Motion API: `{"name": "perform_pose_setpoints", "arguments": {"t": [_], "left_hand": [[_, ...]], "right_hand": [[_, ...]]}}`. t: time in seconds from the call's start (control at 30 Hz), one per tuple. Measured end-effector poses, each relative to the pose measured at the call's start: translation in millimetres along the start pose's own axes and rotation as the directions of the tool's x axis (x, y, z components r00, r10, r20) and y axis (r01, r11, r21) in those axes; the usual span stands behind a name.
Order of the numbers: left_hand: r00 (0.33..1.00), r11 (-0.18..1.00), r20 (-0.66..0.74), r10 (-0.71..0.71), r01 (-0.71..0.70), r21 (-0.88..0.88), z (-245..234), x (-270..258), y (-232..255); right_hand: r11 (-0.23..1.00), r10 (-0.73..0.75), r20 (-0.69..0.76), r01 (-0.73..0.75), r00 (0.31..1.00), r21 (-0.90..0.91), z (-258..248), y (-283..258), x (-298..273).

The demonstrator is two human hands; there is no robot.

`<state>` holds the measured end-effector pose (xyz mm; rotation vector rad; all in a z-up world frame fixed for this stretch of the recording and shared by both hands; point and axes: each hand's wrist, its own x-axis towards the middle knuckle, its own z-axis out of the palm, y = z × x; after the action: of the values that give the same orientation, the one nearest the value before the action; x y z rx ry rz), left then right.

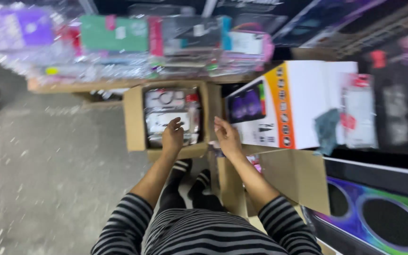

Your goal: Packing various phone cases from a shelf into a cardboard box.

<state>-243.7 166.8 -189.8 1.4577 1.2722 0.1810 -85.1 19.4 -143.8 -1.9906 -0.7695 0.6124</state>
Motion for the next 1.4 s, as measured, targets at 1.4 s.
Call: {"name": "perform_pose_setpoints", "arguments": {"t": [1.4], "left_hand": [[0.825, 0.903, 0.370, 0.427, -0.413, -0.119, 193, -96, 238]], "right_hand": [[0.867, -0.255, -0.575, -0.080, 0.777, -0.493, -317, 39, -20]]}}
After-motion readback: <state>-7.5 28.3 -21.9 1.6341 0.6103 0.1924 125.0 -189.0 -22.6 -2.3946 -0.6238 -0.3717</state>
